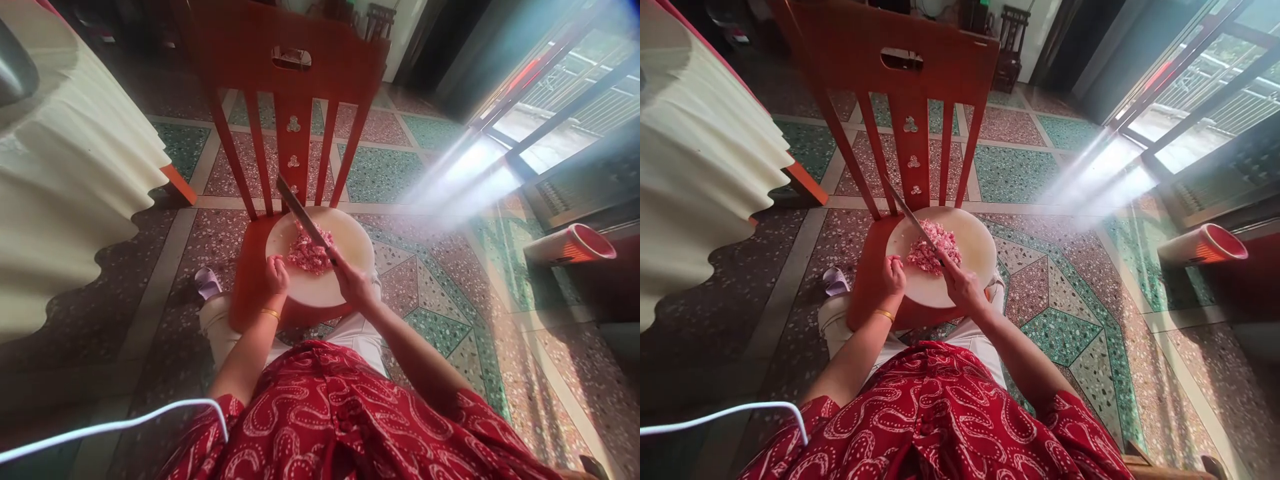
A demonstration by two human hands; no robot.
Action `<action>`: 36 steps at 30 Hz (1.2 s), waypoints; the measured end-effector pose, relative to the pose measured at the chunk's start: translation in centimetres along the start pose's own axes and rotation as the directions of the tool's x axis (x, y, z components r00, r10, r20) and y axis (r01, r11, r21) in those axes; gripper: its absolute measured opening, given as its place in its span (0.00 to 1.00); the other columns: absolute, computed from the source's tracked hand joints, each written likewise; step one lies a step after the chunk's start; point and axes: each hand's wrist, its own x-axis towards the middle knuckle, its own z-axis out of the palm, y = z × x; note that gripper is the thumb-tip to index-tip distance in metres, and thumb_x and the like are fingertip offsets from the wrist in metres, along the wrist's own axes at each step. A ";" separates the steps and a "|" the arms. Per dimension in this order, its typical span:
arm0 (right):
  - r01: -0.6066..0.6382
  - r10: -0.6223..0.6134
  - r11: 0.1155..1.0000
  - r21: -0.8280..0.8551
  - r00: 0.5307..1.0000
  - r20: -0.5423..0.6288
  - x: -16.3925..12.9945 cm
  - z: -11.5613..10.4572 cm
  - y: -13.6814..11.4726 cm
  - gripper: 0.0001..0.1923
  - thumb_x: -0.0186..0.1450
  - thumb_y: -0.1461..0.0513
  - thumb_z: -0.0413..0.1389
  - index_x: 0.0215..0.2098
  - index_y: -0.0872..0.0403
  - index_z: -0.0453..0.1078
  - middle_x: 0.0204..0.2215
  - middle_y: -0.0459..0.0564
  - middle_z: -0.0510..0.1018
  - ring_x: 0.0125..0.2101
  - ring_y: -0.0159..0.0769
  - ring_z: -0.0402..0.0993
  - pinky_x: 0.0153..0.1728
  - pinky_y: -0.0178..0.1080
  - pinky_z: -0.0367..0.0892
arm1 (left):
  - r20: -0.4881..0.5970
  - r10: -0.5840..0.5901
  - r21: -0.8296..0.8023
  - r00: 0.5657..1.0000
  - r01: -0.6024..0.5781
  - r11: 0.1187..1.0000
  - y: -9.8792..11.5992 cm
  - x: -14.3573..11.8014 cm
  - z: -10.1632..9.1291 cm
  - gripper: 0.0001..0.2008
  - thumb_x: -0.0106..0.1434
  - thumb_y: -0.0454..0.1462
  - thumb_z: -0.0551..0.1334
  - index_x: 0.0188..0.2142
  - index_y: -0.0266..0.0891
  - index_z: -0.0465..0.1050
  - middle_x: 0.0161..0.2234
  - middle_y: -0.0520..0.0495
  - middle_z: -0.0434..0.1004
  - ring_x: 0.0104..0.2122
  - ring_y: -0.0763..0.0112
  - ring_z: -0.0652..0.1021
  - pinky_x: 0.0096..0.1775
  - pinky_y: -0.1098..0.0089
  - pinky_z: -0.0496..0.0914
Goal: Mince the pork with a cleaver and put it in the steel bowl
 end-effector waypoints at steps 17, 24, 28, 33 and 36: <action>-0.106 0.114 0.992 -0.065 0.986 0.125 0.3 1.4 0.9 0.23 0.69 0.61 0.46 0.62 0.52 0.63 0.39 0.53 0.81 0.35 0.41 0.80 0.37 0.37 0.72 | 0.013 0.048 0.063 0.999 -0.049 0.997 -0.2 0.0 0.2 0.10 0.65 0.38 0.48 0.36 0.40 0.66 0.33 0.45 0.72 0.35 0.67 0.73 0.41 0.68 0.67; -0.026 0.026 1.000 0.000 0.999 -0.023 1.2 -1.6 -0.1 0.25 0.71 0.59 0.44 0.66 0.48 0.57 0.45 0.52 0.79 0.41 0.41 0.78 0.41 0.37 0.71 | 0.030 0.021 0.040 0.999 -0.023 0.999 -0.5 0.0 0.4 0.10 0.65 0.38 0.47 0.36 0.40 0.65 0.30 0.47 0.71 0.31 0.68 0.72 0.39 0.68 0.67; -0.126 0.126 0.992 -0.004 0.990 0.058 0.9 0.6 0.9 0.24 0.70 0.62 0.45 0.64 0.53 0.60 0.45 0.56 0.79 0.41 0.43 0.78 0.42 0.39 0.71 | 0.015 0.050 0.065 0.999 -0.050 0.997 -0.1 0.0 0.3 0.10 0.65 0.39 0.48 0.35 0.40 0.66 0.32 0.45 0.72 0.33 0.67 0.73 0.40 0.67 0.67; -0.187 0.185 0.982 -0.004 0.973 0.139 0.8 -0.4 1.7 0.23 0.70 0.60 0.46 0.62 0.49 0.62 0.41 0.51 0.81 0.39 0.41 0.79 0.39 0.37 0.72 | 0.042 0.039 0.073 0.998 -0.042 0.996 0.5 -0.1 0.1 0.11 0.66 0.39 0.49 0.36 0.39 0.67 0.33 0.45 0.73 0.35 0.67 0.74 0.40 0.67 0.68; -0.038 0.041 0.997 0.067 0.998 -0.042 2.0 -2.1 0.8 0.25 0.71 0.59 0.44 0.66 0.48 0.56 0.52 0.50 0.76 0.47 0.39 0.76 0.46 0.37 0.70 | 0.055 0.037 0.064 0.998 -0.040 0.997 0.1 -0.1 0.1 0.11 0.66 0.40 0.48 0.37 0.39 0.67 0.32 0.46 0.73 0.34 0.68 0.74 0.40 0.68 0.69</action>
